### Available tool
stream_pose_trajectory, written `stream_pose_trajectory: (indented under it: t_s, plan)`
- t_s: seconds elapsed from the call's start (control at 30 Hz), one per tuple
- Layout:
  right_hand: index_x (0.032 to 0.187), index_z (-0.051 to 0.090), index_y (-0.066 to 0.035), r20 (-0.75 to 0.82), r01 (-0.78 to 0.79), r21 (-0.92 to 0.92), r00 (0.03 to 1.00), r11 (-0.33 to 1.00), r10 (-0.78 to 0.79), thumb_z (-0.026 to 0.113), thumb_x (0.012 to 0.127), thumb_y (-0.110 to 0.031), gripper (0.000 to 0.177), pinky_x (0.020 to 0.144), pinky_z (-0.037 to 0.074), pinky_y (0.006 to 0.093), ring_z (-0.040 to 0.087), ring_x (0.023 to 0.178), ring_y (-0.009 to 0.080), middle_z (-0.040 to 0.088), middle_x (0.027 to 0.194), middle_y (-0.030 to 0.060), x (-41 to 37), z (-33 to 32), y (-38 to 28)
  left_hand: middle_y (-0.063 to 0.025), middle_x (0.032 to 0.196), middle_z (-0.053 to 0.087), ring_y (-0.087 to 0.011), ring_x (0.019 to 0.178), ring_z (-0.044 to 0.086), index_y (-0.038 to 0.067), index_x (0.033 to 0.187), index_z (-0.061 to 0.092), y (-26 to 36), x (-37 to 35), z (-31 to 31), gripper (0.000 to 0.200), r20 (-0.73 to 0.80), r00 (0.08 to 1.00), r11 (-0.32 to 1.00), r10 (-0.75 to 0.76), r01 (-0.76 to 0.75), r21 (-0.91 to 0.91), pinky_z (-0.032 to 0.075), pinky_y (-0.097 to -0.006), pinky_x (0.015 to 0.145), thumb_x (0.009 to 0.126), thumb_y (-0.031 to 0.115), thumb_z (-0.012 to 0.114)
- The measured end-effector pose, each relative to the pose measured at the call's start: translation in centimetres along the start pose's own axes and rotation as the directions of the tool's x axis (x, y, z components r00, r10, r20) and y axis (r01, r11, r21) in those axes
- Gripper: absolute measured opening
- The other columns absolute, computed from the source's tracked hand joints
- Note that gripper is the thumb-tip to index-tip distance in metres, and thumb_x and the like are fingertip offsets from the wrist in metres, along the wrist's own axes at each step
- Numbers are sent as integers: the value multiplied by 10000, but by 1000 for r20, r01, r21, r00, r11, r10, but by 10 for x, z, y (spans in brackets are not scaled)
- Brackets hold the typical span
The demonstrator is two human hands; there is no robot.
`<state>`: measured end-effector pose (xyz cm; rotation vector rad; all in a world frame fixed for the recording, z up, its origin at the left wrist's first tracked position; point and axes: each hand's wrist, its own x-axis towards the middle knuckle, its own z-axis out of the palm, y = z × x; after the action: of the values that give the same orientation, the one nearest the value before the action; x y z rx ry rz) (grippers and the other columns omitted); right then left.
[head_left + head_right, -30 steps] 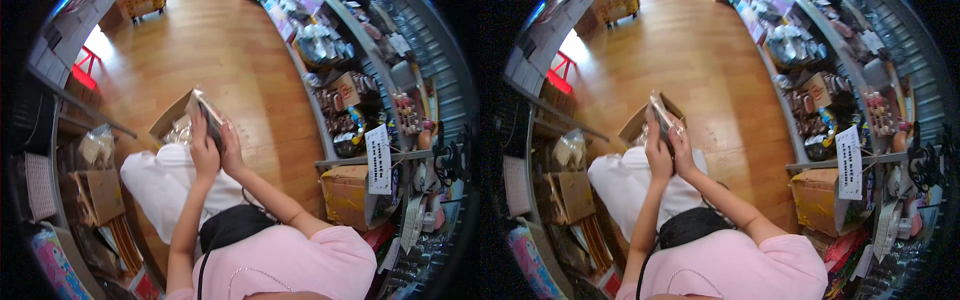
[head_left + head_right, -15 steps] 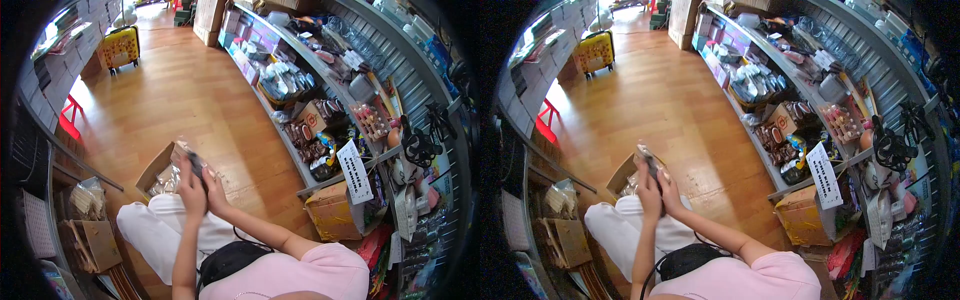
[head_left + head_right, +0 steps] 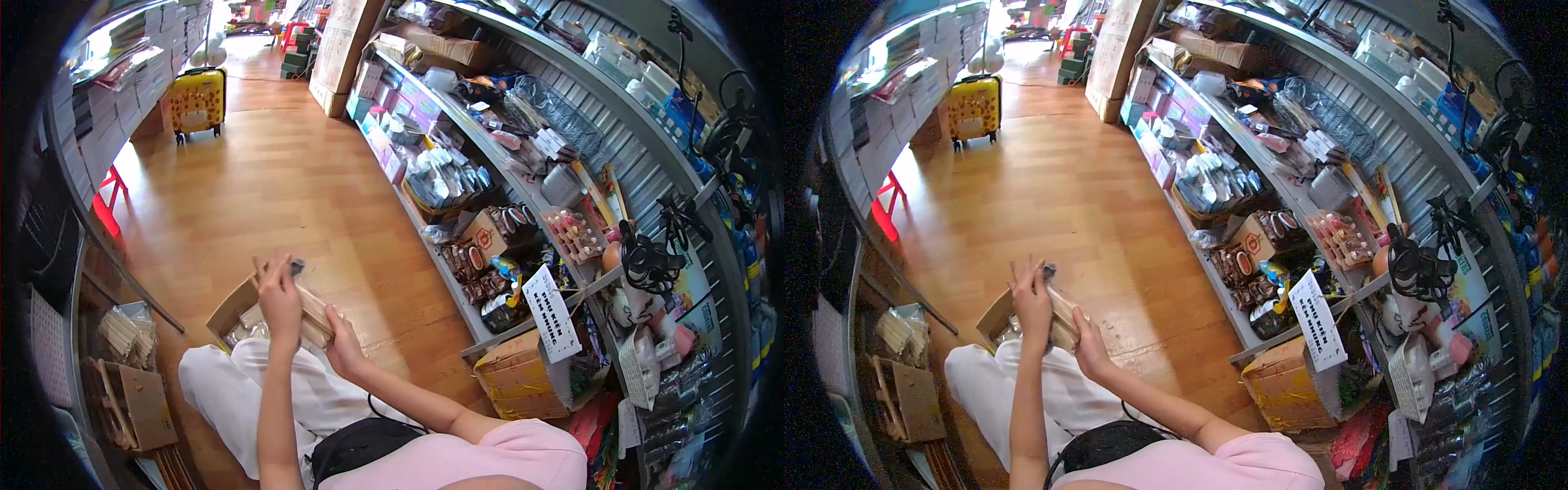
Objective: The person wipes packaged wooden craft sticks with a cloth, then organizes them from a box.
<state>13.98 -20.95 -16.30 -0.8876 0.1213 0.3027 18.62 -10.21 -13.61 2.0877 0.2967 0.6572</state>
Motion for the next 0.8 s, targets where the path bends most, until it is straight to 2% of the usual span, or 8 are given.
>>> stream_pose_trajectory:
  t_s: [0.17,0.23,0.47,0.5,0.6,0.67,0.73,0.8]
  plan:
    - [1217,458,9,33,119,-127,993,985,-116,420,946,-341,445,885,412,272,509,1046,156,520,1166,105,17,-16,7,-95,1326,456,-340,1309,286,117,1251,520,7,-42,10,348,-65,997,986,43,-52,-157,134,-485,1084,914,130,435]
    - [1269,427,-19,47,-76,-41,996,996,78,384,953,-359,467,895,410,273,494,1086,149,506,1205,98,26,-27,5,-98,1320,463,-330,1311,288,108,1236,534,30,-61,13,346,-8,996,987,94,-94,-133,137,-475,1086,901,102,443]
    - [1287,411,-36,50,-104,32,994,994,102,402,946,-369,476,865,437,298,523,1061,165,510,1221,88,11,-13,1,-107,1244,529,-317,1311,289,66,1153,586,6,-17,12,296,25,981,981,194,-193,-35,181,-456,1082,894,79,443]
    - [1293,403,-44,23,-128,10,992,992,128,387,955,-348,455,961,371,320,474,1129,173,487,1262,79,0,-3,-8,-108,1272,502,-328,1296,310,50,1164,573,-2,-7,11,299,1,991,991,131,-131,6,198,-450,1078,897,82,443]
    - [1291,398,-32,15,-76,-89,997,993,77,394,953,-346,461,948,380,322,480,1104,171,494,1238,80,-6,-2,-5,-127,1297,476,-342,1267,351,25,1198,540,-20,2,0,313,-97,995,1000,15,-15,-3,239,-414,1069,914,86,424]
    - [1274,415,-42,-45,-59,-111,998,992,55,396,953,-340,439,935,387,315,483,1089,164,497,1222,71,-4,3,-14,-141,1304,467,-343,1266,351,19,1219,519,-15,-4,-19,324,-247,966,972,-76,16,-234,258,-396,1062,923,91,407]
    - [1258,433,-52,-105,-56,-128,994,990,42,398,953,-334,417,923,394,307,485,1074,156,500,1207,63,4,7,-13,-145,1313,458,-336,1278,339,14,1229,509,6,-34,-16,332,-194,977,949,-85,20,-314,250,-408,1064,921,83,405]
    - [1222,461,-63,48,-18,-109,999,994,24,410,950,-327,383,893,408,295,502,1041,148,516,1166,52,14,5,-9,-148,1315,455,-334,1289,325,11,1239,499,19,-61,-2,341,4,974,974,225,-225,-32,238,-422,1065,914,67,413]
